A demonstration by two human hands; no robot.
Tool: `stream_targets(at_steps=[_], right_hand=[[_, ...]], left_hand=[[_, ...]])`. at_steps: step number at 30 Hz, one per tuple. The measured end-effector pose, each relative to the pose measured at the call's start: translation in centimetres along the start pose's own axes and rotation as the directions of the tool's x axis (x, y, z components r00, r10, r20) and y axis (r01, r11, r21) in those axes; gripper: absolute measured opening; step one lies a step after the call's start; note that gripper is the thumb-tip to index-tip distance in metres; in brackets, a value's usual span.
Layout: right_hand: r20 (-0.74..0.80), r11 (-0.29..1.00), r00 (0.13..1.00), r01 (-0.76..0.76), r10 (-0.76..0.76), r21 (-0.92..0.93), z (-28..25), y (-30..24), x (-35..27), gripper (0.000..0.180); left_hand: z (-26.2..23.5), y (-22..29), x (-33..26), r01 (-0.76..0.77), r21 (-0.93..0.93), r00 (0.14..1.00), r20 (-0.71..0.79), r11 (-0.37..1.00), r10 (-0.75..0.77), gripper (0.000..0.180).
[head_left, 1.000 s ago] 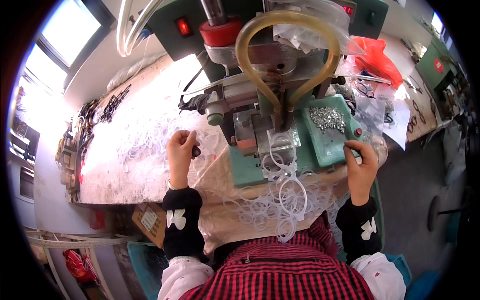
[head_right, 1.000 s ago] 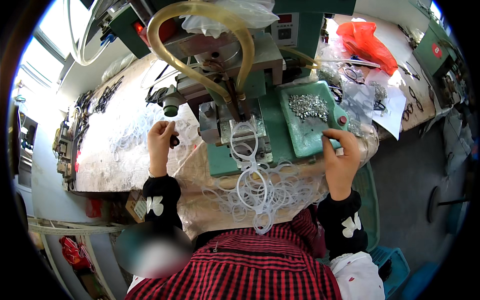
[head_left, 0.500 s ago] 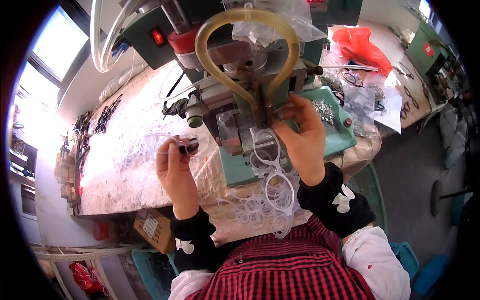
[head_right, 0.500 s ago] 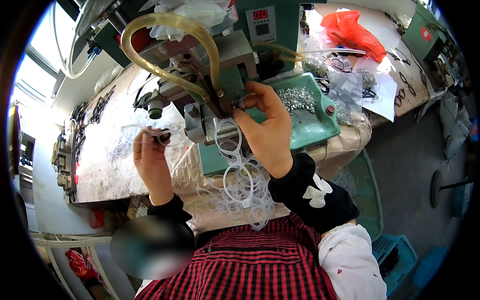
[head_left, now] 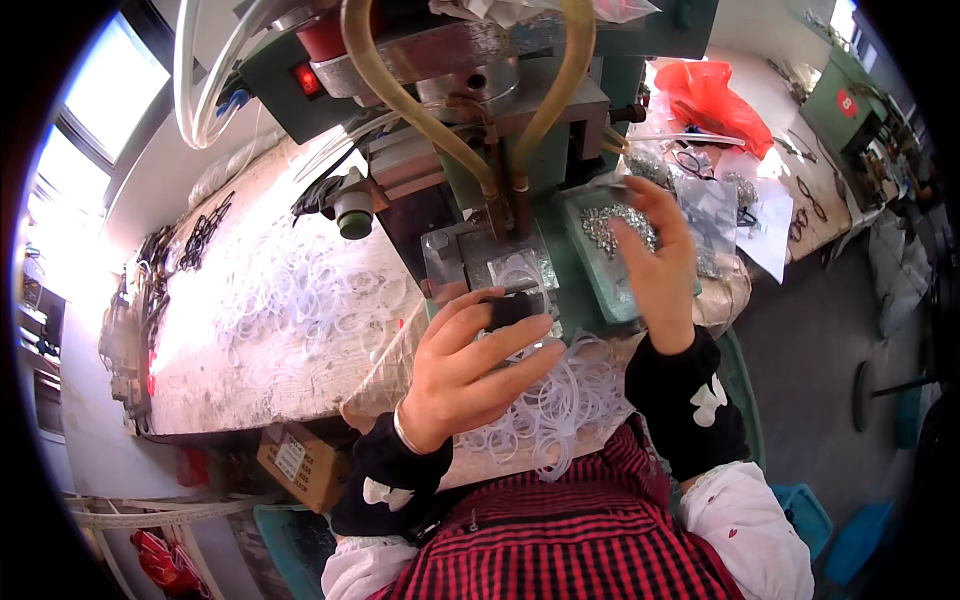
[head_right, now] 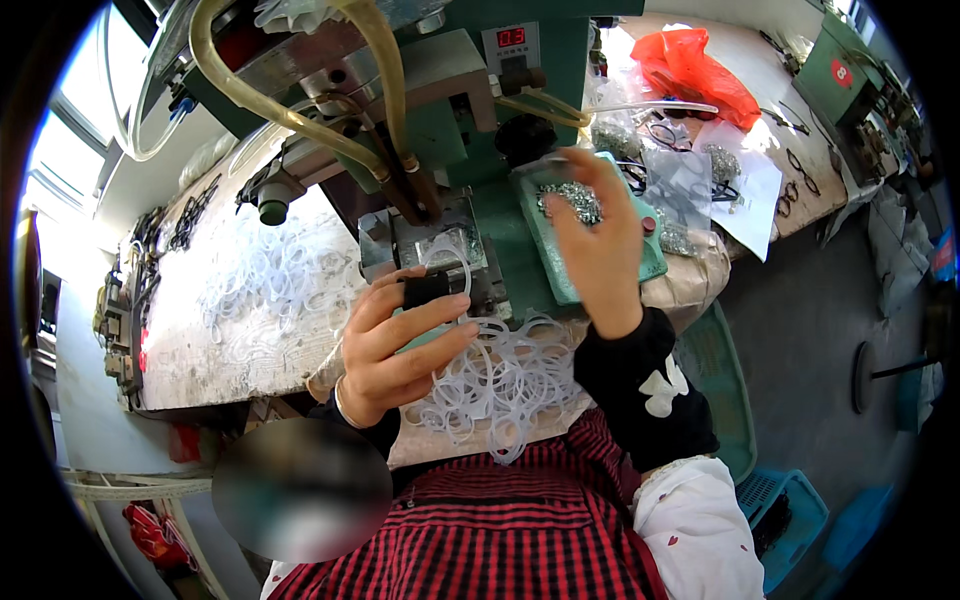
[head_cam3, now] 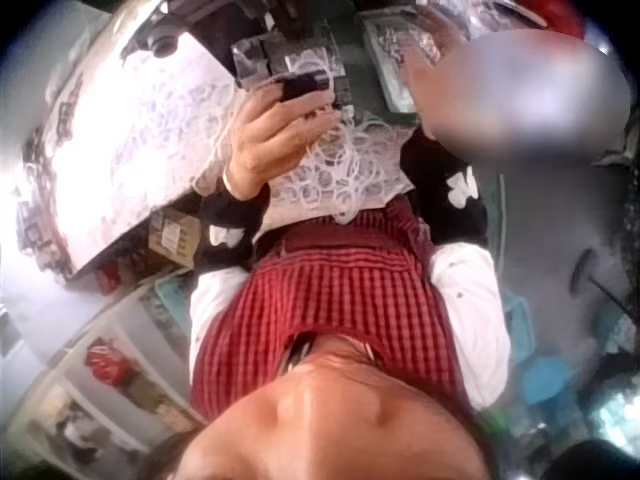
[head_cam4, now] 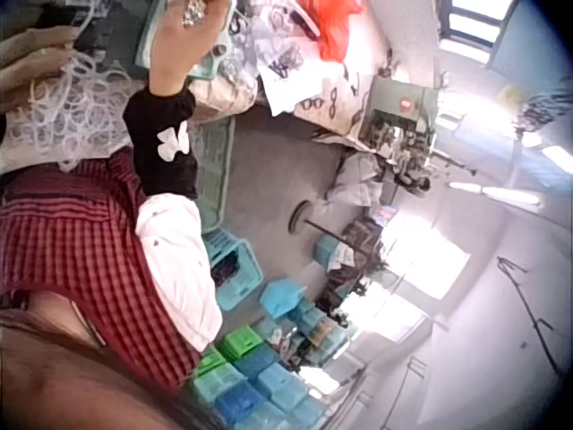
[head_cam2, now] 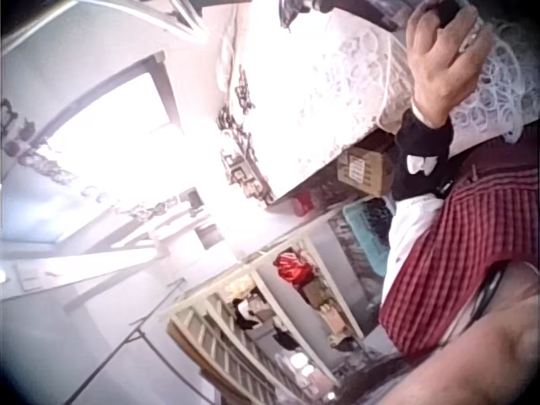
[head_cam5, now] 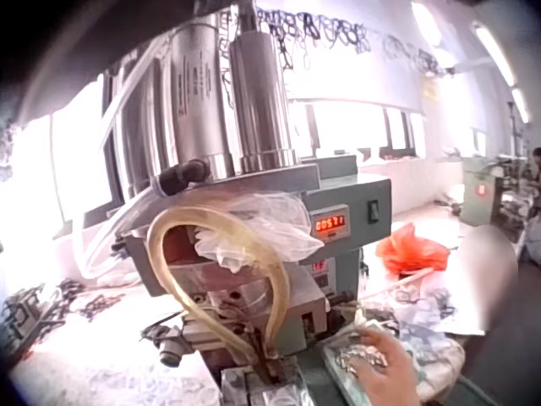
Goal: The person assembles eyeglasses by placing white plastic frames into a green jig on a press machine, then inserting small metal screws into the hinge area. The person repeatedly operates the press to secure the screws, removes the assembled frames, and places them on the table. The process is repeated for multiple frames.
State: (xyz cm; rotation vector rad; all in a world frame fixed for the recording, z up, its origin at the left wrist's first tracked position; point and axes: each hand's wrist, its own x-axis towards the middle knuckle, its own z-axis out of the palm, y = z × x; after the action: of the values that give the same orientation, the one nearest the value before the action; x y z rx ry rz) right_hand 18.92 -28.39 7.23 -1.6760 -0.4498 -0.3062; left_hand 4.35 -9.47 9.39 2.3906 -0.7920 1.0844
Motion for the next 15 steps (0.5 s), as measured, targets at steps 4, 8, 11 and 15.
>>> stream_targets(at_steps=[4, 8, 11, 15], right_hand=[[-0.016, 0.910, 0.993, 0.104, -0.121, -0.401, -2.7, 7.6, -1.0, 0.030], [0.128, 0.694, 0.987, 0.160, -0.097, -0.702, -1.6, 6.5, -1.7, 0.011], [0.130, 0.628, 0.988, 0.155, -0.086, -0.763, -0.7, 7.0, -1.7, 0.013], [0.159, 0.664, 0.977, 0.211, -0.138, -0.717, -1.0, 7.5, -2.2, 0.007]], left_hand=[[0.7, -0.4, -0.4, -0.003, -0.025, 1.000, -0.012, 1.000, 0.003, 0.039], [0.5, -0.4, -0.7, -0.001, -0.036, 1.000, -0.031, 0.999, 0.000, 0.039], [0.9, 0.9, -1.7, 0.090, -0.064, 0.994, -0.062, 0.994, -0.094, 0.034], [1.0, 2.8, -6.5, 0.365, 0.124, 0.897, -0.314, 0.923, -0.312, 0.039]])
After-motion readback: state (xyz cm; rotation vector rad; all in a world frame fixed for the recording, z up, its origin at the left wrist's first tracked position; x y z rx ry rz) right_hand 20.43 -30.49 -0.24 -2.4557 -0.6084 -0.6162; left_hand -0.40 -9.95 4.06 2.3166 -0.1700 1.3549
